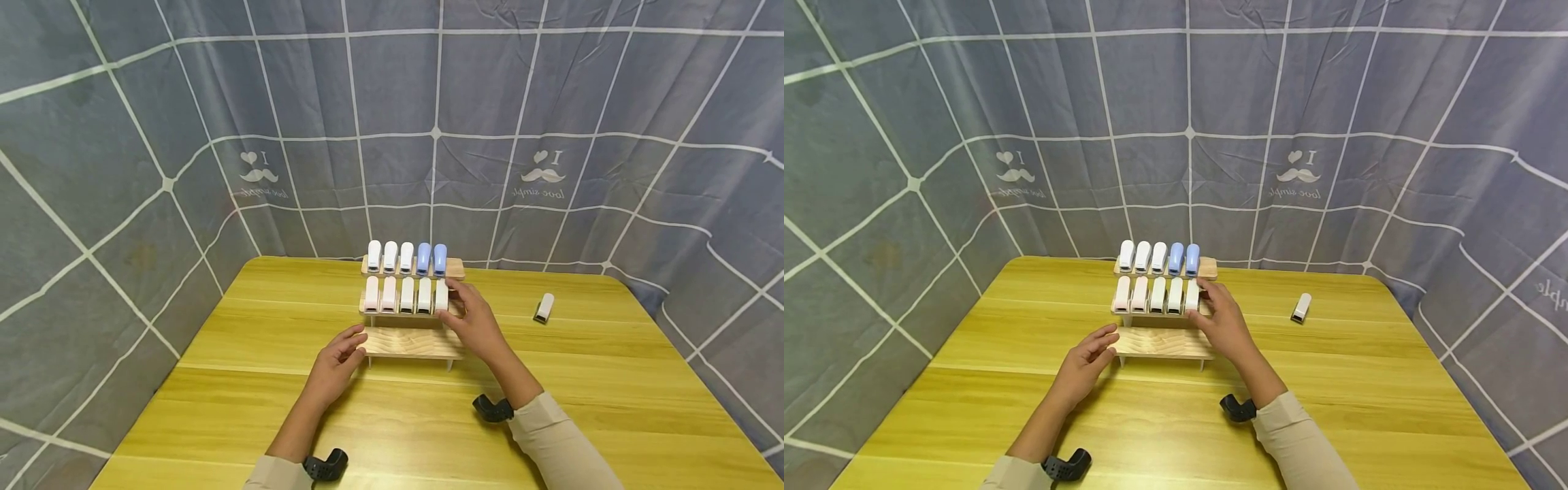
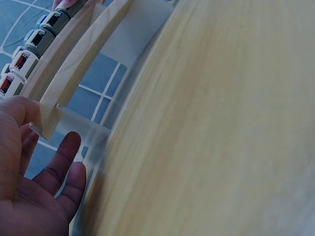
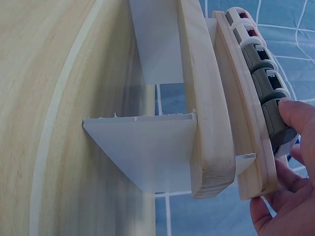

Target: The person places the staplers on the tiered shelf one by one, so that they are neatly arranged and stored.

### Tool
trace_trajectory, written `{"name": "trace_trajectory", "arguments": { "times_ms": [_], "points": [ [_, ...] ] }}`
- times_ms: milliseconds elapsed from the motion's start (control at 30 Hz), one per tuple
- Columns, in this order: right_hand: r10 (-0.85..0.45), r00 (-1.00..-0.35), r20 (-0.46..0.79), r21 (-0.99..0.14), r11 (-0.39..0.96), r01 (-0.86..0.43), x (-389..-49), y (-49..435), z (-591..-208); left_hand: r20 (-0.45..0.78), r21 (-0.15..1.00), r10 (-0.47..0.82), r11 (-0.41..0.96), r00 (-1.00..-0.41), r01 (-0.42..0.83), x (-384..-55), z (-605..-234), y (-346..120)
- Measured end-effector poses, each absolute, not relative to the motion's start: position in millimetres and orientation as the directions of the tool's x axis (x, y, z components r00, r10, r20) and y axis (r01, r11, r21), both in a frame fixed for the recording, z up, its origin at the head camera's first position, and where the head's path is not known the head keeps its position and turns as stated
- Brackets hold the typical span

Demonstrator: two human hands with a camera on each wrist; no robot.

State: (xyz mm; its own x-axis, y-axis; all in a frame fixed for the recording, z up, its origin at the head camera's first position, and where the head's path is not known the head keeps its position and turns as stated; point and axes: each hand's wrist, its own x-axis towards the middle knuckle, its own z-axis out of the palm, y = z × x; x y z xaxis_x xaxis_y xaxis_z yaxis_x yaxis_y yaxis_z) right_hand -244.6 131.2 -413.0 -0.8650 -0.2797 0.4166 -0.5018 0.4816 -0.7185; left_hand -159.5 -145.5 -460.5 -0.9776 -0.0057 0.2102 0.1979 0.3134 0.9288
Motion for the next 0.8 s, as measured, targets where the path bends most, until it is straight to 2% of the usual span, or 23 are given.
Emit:
{"name": "trace_trajectory", "arguments": {
  "times_ms": [167,333,633,800],
  "points": [
    [-0.284,-0.860,0.423,-0.717,0.476,-0.510,-245,132,-415,0.204,0.928,0.013,0.317,-0.979,0.197,-149,-440,-142],
    [-0.288,-0.858,0.425,-0.723,0.464,-0.513,-245,134,-415,0.204,0.928,0.017,0.316,-0.979,0.199,-146,-434,-141],
    [-0.301,-0.857,0.419,-0.719,0.466,-0.515,-247,146,-414,0.210,0.930,-0.004,0.308,-0.978,0.199,-149,-441,-140],
    [-0.294,-0.863,0.411,-0.710,0.490,-0.506,-249,158,-413,0.218,0.933,-0.002,0.295,-0.976,0.207,-162,-466,-147]
  ]
}}
